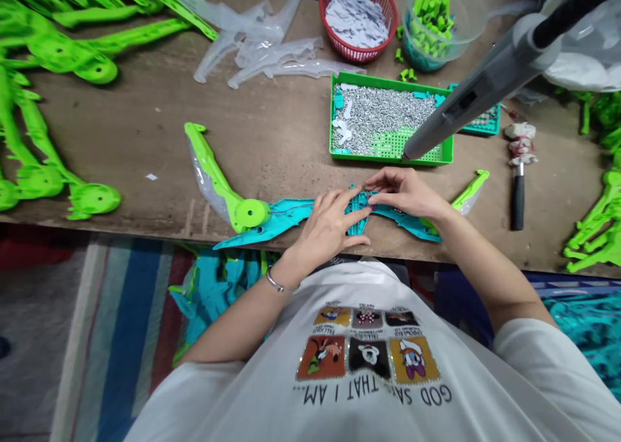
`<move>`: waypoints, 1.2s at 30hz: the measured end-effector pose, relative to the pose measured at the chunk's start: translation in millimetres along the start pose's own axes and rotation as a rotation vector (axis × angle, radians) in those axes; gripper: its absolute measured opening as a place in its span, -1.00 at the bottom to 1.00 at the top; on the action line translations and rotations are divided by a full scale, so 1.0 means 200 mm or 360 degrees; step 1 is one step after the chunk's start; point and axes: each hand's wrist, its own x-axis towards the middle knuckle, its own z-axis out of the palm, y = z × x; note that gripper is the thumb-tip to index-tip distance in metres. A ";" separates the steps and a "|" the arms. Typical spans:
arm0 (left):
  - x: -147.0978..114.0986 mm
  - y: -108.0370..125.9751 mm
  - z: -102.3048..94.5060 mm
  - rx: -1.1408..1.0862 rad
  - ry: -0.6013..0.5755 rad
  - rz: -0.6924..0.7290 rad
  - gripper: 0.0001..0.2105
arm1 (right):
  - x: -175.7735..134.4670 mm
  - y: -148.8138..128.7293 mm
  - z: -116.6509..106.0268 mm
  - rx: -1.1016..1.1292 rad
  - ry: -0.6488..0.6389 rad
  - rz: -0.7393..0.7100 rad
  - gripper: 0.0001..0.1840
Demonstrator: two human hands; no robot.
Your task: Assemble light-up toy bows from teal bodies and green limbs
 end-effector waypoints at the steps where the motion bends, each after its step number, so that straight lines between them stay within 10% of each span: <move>1: 0.00 0.00 0.00 0.0005 0.0005 0.0005 -0.41 | 0.00 0.01 0.01 -0.0033 0.0012 -0.0016 -0.50; 11: -0.01 -0.01 0.01 0.0038 0.0003 0.0051 -0.42 | -0.04 0.00 0.05 -0.0851 0.0122 -0.0347 -0.75; 21: 0.01 0.02 -0.02 0.0104 -0.0074 0.0028 -0.40 | -0.04 -0.03 0.01 -0.0634 0.0072 -0.0276 -0.72; 29: 0.00 0.01 -0.01 0.0079 -0.0089 -0.0016 -0.38 | -0.28 -0.07 -0.19 -0.0789 0.0516 -0.0140 -0.76; 36: 0.01 0.00 0.00 0.0057 -0.0063 -0.0003 -0.40 | -0.40 -0.04 -0.03 -0.1044 0.0719 -0.0271 -0.80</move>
